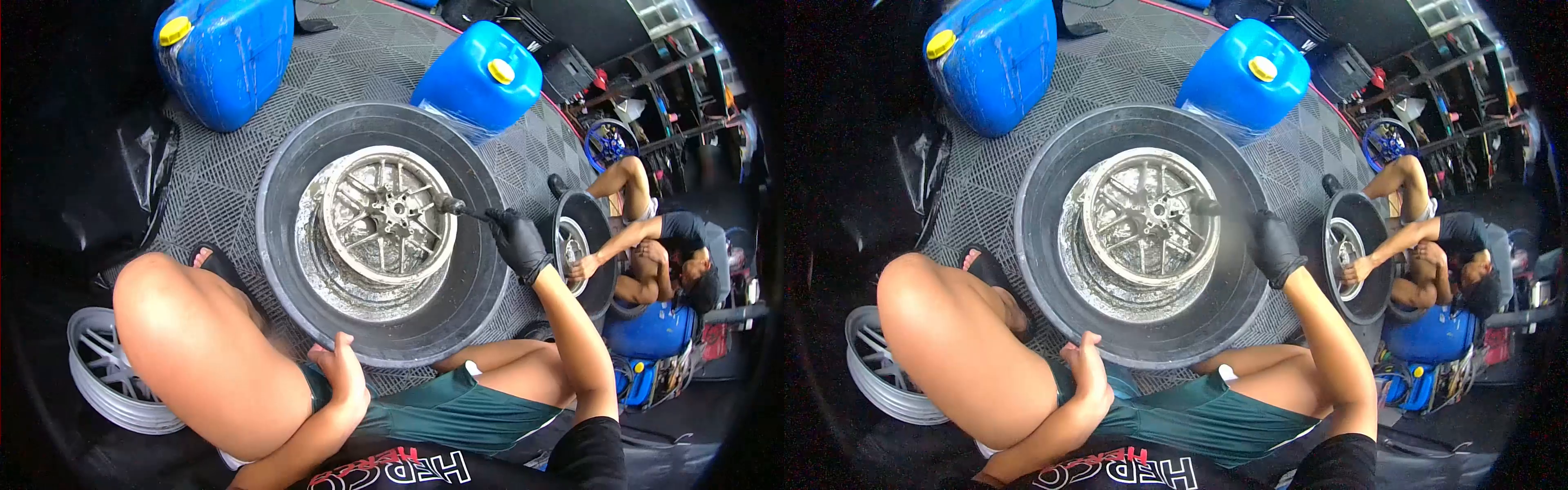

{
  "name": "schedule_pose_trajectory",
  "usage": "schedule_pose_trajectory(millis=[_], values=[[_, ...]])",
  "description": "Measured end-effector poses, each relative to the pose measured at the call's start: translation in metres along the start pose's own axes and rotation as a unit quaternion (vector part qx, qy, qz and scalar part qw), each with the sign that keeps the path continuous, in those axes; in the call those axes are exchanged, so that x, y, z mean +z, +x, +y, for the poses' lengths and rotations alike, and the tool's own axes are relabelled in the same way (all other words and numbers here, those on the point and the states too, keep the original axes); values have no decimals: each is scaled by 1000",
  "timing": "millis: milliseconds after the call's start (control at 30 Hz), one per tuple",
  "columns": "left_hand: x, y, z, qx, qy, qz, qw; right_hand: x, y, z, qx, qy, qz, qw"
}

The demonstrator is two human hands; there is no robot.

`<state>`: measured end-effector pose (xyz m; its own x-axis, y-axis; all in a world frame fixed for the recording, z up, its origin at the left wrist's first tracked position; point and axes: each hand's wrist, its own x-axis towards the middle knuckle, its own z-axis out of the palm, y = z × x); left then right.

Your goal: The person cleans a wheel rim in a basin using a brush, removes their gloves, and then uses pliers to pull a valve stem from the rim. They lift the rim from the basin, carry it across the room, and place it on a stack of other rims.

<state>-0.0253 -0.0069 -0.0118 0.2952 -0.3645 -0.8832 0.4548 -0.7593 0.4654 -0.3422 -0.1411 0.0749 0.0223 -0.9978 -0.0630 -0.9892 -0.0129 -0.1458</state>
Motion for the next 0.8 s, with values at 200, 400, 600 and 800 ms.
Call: schedule_pose_trajectory(millis=[200, 400, 600, 800], values=[[11, 11, -3, 15, 87, 68, 994, -2, -17, 19, -9, 74, -2, 997], [15, 33, -26, 64, 254, 80, 962, -31, -18, 13, 20, 281, 92, 955], [-8, 12, -40, -63, 138, -228, 962, -64, -46, -11, -10, 329, 188, 925], [-4, -115, 53, -50, 178, -444, 877, -53, -60, -33, 43, 371, 199, 906]])
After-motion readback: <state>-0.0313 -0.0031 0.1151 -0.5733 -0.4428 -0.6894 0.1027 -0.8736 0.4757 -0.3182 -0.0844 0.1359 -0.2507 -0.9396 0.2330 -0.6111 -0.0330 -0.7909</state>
